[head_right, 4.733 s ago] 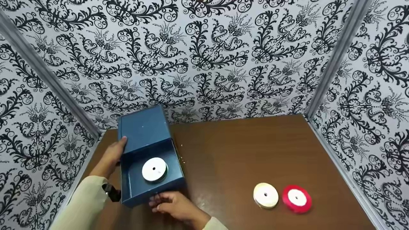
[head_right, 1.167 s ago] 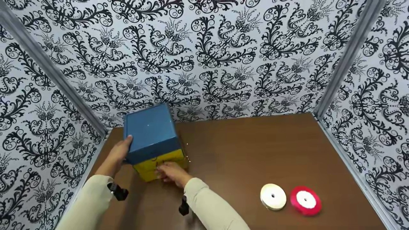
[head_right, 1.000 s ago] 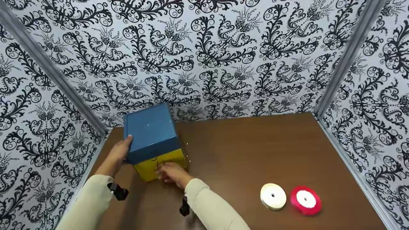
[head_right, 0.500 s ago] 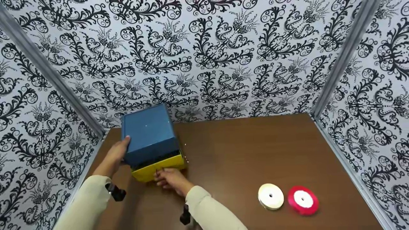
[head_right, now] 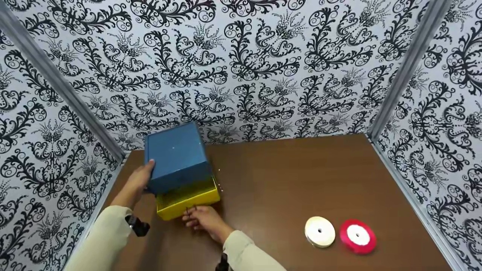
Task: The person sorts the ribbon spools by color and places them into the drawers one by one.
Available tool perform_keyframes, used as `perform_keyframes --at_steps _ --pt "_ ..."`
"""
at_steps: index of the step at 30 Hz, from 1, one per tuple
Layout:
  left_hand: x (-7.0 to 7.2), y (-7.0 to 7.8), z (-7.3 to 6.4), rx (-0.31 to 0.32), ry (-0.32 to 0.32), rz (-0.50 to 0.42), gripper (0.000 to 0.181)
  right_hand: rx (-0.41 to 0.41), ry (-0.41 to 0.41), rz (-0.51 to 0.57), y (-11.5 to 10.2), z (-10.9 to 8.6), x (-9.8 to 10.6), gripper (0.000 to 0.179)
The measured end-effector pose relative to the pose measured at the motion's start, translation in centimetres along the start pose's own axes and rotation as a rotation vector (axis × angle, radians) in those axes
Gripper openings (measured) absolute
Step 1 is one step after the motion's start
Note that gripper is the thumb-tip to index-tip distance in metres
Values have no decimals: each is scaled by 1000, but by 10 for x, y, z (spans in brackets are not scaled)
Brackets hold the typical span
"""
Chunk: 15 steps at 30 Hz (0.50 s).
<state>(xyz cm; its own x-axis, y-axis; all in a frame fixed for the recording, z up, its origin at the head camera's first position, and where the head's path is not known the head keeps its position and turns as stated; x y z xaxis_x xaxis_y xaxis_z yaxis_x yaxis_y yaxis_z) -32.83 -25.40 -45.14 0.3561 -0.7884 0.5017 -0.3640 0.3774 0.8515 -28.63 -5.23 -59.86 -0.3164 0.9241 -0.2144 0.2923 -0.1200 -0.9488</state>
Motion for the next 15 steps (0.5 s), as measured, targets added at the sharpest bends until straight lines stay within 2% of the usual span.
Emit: perform_keyframes --at_steps 6,15 --pt "1 -3 -2 28 -26 -19 74 2 1 16 6 -12 -1 27" --pt "0 2 0 -20 -8 -2 68 -11 35 8 9 -24 3 27"
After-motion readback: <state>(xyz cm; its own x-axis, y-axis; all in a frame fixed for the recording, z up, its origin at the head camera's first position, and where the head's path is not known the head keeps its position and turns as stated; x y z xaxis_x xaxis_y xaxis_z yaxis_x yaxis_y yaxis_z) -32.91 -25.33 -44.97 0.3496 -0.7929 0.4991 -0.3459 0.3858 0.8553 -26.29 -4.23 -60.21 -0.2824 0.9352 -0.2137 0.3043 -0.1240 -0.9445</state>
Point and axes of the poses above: each hand's wrist, its own z-axis towards the middle knuckle, its own x-axis out of the back of the hand, y = z × x, the point moved 5 cm from there along z, towards the middle knuckle, and after that the axes turned 13 degrees about y, right-handed, at the moved point
